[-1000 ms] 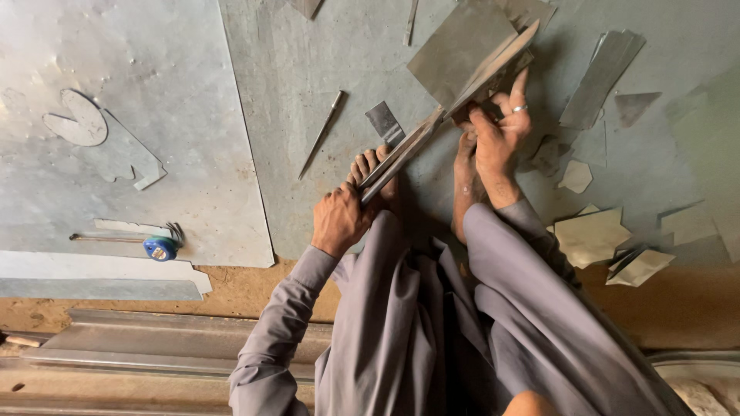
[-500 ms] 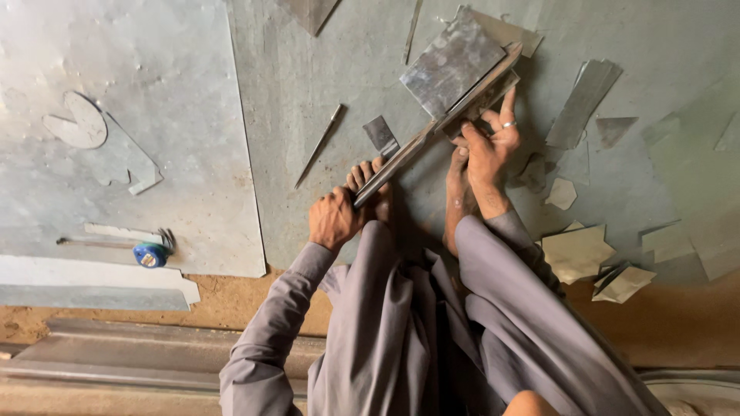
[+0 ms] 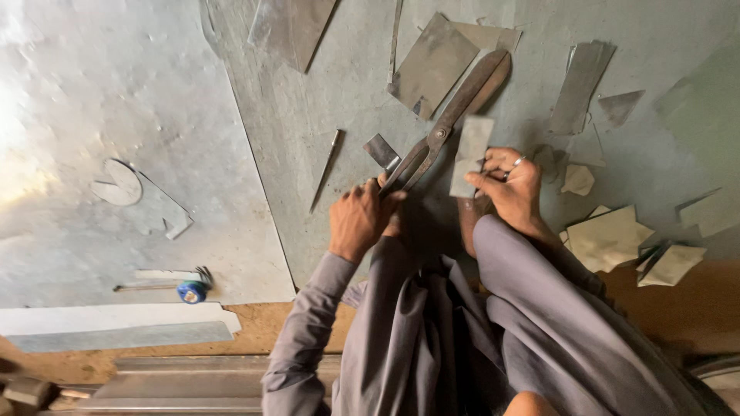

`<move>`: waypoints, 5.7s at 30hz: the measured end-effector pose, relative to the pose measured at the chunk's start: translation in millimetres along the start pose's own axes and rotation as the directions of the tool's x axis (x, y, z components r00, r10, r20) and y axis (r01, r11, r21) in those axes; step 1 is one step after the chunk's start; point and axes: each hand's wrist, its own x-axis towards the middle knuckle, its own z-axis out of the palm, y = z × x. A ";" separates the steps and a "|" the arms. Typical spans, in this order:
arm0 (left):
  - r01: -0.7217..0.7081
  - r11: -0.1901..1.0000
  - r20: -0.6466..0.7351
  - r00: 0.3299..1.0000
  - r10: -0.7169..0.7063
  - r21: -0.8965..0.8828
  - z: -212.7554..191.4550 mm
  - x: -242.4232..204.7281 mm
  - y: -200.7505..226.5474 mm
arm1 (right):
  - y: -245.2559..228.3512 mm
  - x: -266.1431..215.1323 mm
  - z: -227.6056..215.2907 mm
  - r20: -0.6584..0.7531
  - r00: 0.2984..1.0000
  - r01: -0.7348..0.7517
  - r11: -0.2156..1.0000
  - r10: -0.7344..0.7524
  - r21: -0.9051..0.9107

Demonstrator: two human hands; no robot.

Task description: The person uses large shears to cut small rectangular pieces from a metal sheet. They then use a metal ruler and a pen to mark lines on the metal pieces before cutting them further. The person stacks the cut pieces and continues the process.

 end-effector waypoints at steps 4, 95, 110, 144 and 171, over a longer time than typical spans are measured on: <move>-0.291 0.768 -0.279 0.948 0.152 -0.570 4.4 40.4 47.9 | -4.5 -6.7 23.2 0.038 0.998 -0.052 0.996 0.055 -0.078; -0.437 0.897 -0.078 0.898 0.432 -0.069 26.7 64.4 62.1 | -0.3 32.7 3.7 0.221 0.975 -0.001 0.997 0.020 -0.083; -0.427 0.904 -0.054 0.903 0.426 -0.020 32.0 65.1 66.0 | 11.1 34.2 1.9 0.217 0.974 0.112 0.976 -0.070 -0.189; 0.205 0.955 0.122 0.976 -0.182 -0.214 26.5 -90.3 -17.3 | -15.0 114.6 -92.8 -0.225 0.969 0.148 0.969 -0.103 0.196; 0.056 0.893 0.051 0.998 -0.038 -0.446 14.6 -88.6 -2.7 | 15.7 79.7 -1.1 -0.095 0.995 0.055 0.954 -0.028 0.296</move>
